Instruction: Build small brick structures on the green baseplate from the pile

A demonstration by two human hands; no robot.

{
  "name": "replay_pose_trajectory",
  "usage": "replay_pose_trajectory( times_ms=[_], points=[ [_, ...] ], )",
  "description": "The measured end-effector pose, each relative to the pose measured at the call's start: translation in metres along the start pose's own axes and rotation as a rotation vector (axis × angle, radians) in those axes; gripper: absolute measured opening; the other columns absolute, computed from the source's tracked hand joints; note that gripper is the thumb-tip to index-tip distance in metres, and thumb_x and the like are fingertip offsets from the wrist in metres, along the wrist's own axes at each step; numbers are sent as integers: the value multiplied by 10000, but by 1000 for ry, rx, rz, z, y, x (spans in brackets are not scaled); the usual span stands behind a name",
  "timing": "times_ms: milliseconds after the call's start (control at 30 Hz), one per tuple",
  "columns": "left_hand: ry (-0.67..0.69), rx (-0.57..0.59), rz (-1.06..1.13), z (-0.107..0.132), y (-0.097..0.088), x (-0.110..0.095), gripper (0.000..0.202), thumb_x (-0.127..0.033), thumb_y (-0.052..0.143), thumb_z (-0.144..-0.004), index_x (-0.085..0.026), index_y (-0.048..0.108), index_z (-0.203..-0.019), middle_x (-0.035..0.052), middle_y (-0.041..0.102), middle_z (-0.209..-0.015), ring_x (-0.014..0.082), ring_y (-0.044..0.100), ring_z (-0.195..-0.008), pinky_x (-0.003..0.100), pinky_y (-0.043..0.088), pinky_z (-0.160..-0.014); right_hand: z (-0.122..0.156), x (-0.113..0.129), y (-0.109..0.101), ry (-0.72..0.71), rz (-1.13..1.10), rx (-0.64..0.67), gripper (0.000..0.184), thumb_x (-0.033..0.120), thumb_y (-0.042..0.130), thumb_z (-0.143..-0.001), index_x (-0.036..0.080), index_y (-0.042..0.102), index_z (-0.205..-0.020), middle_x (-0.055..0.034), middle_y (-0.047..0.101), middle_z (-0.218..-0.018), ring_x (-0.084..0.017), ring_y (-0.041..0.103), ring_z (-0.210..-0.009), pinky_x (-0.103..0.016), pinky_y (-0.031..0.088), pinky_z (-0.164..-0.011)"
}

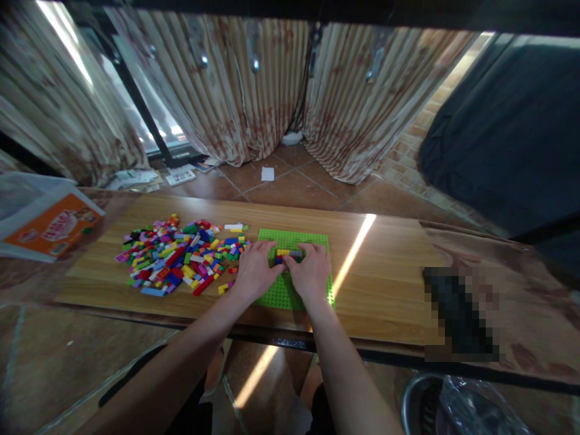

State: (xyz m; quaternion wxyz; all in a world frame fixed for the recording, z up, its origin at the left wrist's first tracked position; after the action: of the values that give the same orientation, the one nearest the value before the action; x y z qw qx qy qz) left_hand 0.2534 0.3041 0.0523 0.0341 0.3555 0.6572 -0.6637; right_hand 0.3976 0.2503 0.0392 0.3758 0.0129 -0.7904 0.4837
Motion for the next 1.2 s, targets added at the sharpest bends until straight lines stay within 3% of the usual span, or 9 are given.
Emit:
replay_pose_trajectory(
  times_ms=[300,467,700,867,1000,1200],
  points=[
    [39,91,-78,-5,3,-6,459,-299,652,-787,-180,533,-1214,108,558,-1276,312,491,-1172,473,382,-1001,-1,6,5,58,121,151,387,433,689,-748,220,660,-1070,-140,564,-1092,-340,529,-1043,-497,440,-831],
    [86,77,-102,0,7,-8,517,-282,627,-811,-183,471,-1294,106,529,-1324,312,468,-1195,469,356,-1022,3,11,5,55,138,190,335,421,650,-799,249,661,-1086,-122,547,-1136,-320,510,-1068,-461,424,-845],
    [120,33,-126,7,5,-8,452,-335,580,-859,-186,495,-1277,85,561,-1302,284,486,-1166,429,359,-1007,6,8,3,45,84,142,339,417,654,-792,240,680,-1081,-108,568,-1155,-300,509,-1073,-440,400,-886],
    [149,38,-113,8,0,-9,392,-367,605,-844,-189,556,-1189,78,599,-1251,290,514,-1128,448,386,-973,3,0,-2,-8,-107,66,343,443,550,-850,193,696,-1034,-119,629,-1090,-271,554,-1032,-429,415,-916],
    [179,39,-52,6,-2,-7,429,-375,641,-814,-189,562,-1192,81,610,-1233,294,529,-1123,460,389,-991,-1,-10,-7,9,-265,-2,350,422,497,-867,162,700,-984,-110,681,-978,-235,601,-907,-394,456,-853],
    [224,59,44,3,-6,-7,457,-256,640,-798,-179,547,-1239,110,554,-1319,281,500,-1213,465,344,-1071,-5,-27,-18,96,-416,-117,364,432,508,-850,156,712,-970,-102,711,-940,-213,626,-838,-350,483,-758]
  ],
)
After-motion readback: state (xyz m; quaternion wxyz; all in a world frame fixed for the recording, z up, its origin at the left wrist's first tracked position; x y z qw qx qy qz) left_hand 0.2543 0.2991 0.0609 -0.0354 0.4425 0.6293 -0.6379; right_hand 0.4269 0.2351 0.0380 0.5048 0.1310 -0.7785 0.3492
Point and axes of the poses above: each hand's wrist, its own z-axis away from the middle knuckle, its own y-axis out of the palm, x = y × z, the point moved 9 cm from there along -z, towards the middle knuckle
